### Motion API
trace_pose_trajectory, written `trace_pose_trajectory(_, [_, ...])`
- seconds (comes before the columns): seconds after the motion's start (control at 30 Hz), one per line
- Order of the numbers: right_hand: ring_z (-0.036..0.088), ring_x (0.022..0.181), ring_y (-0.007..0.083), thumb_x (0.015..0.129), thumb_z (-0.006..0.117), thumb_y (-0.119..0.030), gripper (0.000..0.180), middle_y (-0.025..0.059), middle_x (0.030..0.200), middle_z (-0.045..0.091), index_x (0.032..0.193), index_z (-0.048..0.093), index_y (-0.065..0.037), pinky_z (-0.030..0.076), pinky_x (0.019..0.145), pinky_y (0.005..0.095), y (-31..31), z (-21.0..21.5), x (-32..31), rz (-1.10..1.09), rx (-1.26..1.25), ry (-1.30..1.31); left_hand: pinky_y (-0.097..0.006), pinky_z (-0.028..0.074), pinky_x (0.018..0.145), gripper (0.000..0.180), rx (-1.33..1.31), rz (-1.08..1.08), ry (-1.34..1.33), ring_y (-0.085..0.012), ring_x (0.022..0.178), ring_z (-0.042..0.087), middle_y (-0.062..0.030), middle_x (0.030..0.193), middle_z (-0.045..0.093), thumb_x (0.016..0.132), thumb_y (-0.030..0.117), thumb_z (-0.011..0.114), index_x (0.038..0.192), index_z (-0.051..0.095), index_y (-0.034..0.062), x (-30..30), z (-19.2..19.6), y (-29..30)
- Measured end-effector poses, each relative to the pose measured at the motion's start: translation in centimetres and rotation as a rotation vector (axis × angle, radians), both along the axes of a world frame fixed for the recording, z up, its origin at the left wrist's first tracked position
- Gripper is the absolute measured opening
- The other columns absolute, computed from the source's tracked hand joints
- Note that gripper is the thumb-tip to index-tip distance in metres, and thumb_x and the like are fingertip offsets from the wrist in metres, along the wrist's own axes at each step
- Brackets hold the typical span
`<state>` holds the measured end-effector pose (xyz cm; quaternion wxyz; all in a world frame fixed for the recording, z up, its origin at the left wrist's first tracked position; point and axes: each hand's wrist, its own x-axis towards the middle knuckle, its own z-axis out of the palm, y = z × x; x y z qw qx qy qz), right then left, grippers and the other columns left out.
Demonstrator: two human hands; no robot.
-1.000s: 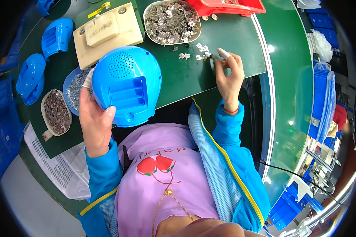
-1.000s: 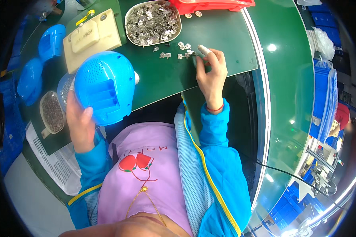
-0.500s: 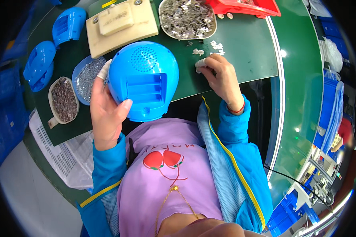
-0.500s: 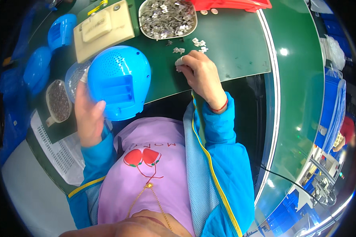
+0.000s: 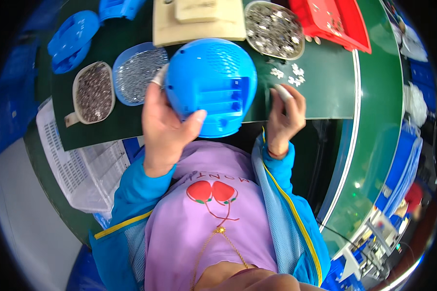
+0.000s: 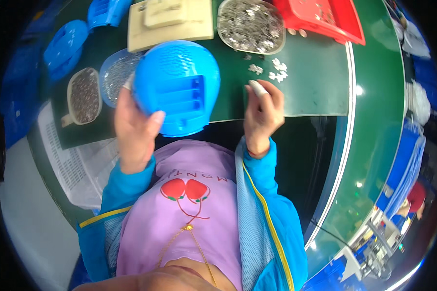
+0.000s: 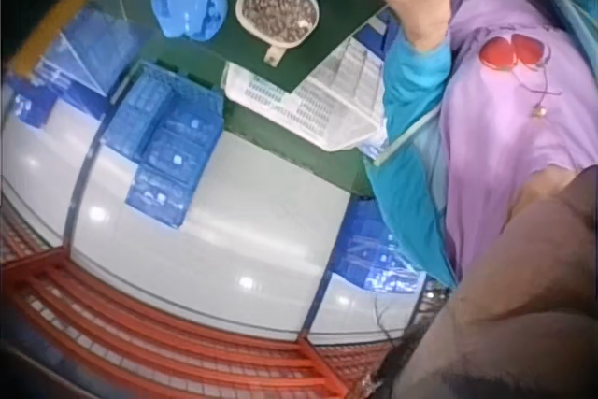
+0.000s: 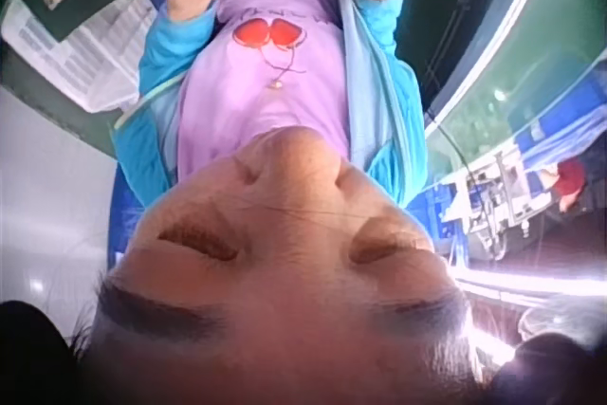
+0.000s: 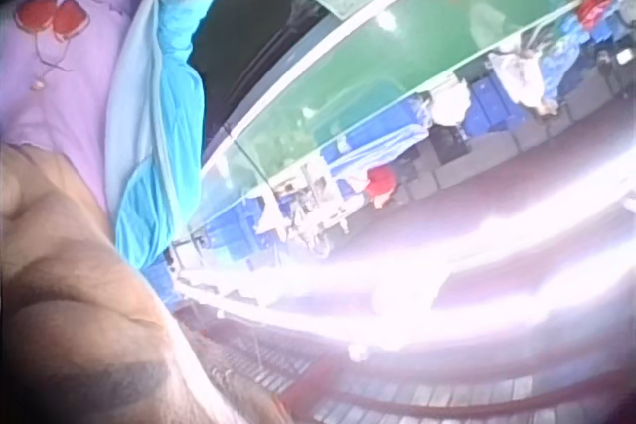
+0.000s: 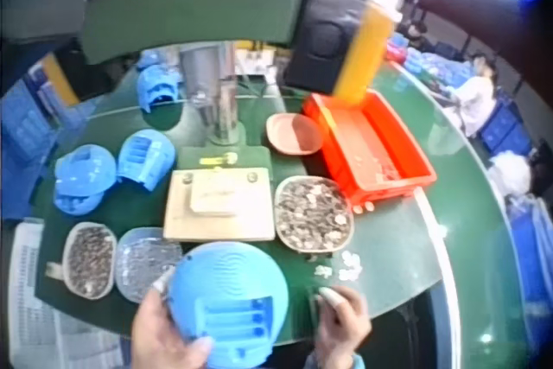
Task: Assembling small metal parts into blue plastic housings at a factory workstation.
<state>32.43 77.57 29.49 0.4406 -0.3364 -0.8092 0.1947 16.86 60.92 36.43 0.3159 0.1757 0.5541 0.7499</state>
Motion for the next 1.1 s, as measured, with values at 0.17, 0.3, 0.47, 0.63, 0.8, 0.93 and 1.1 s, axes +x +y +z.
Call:
trace_pose_trajectory(0.17, [0.068,0.077,0.0218,0.072,0.079,0.011,0.026,0.0170,0.093,0.071,0.095,0.071,0.003,0.056,0.068,0.0292,-1.4,5.6,-1.7,0.291,-0.123,0.317,-0.044,0.048,0.104,0.092,0.055,0.027,0.090,-0.0303,0.128,0.049,-0.0225,0.140,0.040,0.075,-0.006,0.074,0.148,0.018,-0.0029,1.1,-0.4,0.1])
trace_pose_trajectory(0.3, [0.070,0.077,0.0222,0.068,0.083,0.009,0.027,0.0186,0.093,0.071,0.091,0.070,0.003,0.057,0.068,0.0294,-1.7,6.8,-3.3,0.402,-0.082,0.272,-0.044,0.048,0.104,0.092,0.049,0.054,0.196,-0.0311,0.129,0.049,-0.0229,0.141,0.039,0.075,-0.006,0.074,0.148,0.018,-0.0026,1.3,-0.7,-0.1])
trace_pose_trajectory(0.47, [0.068,0.076,0.0189,0.065,0.086,0.005,0.029,0.0134,0.097,0.067,0.089,0.071,0.000,0.056,0.063,0.0251,-2.7,6.8,-4.1,0.287,0.171,0.137,-0.042,0.050,0.102,0.096,0.058,0.074,0.250,-0.0318,0.130,0.049,-0.0227,0.142,0.038,0.071,-0.007,0.076,0.148,0.019,-0.0021,1.5,-0.4,-0.2])
trace_pose_trajectory(0.63, [0.062,0.076,0.0188,0.064,0.087,0.004,0.030,0.0109,0.097,0.063,0.090,0.073,-0.001,0.052,0.064,0.0272,-2.9,6.8,-4.3,0.232,0.306,0.015,-0.041,0.051,0.101,0.097,0.079,0.093,0.245,-0.0308,0.128,0.050,-0.0221,0.142,0.038,0.069,-0.008,0.076,0.148,0.020,-0.0028,2.3,-0.3,0.2])
trace_pose_trajectory(0.8, [0.062,0.078,0.0205,0.065,0.087,0.002,0.028,0.0122,0.097,0.063,0.089,0.072,0.000,0.052,0.065,0.0281,-3.2,6.2,-4.1,0.221,0.267,0.009,-0.040,0.050,0.101,0.097,0.087,0.110,0.277,-0.0298,0.128,0.050,-0.0216,0.141,0.039,0.067,-0.008,0.076,0.147,0.022,-0.0031,2.9,-0.8,0.3])
trace_pose_trajectory(0.93, [0.060,0.089,0.0264,0.075,0.085,-0.013,0.023,0.0144,0.102,0.063,0.090,0.073,0.000,0.051,0.075,0.0345,-3.7,6.7,-3.1,0.296,0.218,-0.034,-0.039,0.049,0.102,0.095,0.090,0.100,0.189,-0.0280,0.126,0.051,-0.0216,0.140,0.041,0.067,-0.007,0.077,0.146,0.023,-0.0038,2.7,-0.4,0.2])
trace_pose_trajectory(1.1, [0.051,0.116,0.0331,0.094,0.048,-0.060,0.062,0.0202,0.124,0.056,0.097,0.075,-0.004,0.040,0.101,0.0414,-3.6,5.7,-3.5,0.376,0.070,0.164,-0.038,0.049,0.100,0.092,0.041,0.043,0.147,-0.0250,0.124,0.052,-0.0201,0.134,0.046,0.071,-0.005,0.076,0.146,0.023,-0.0045,1.4,-0.5,-0.3])
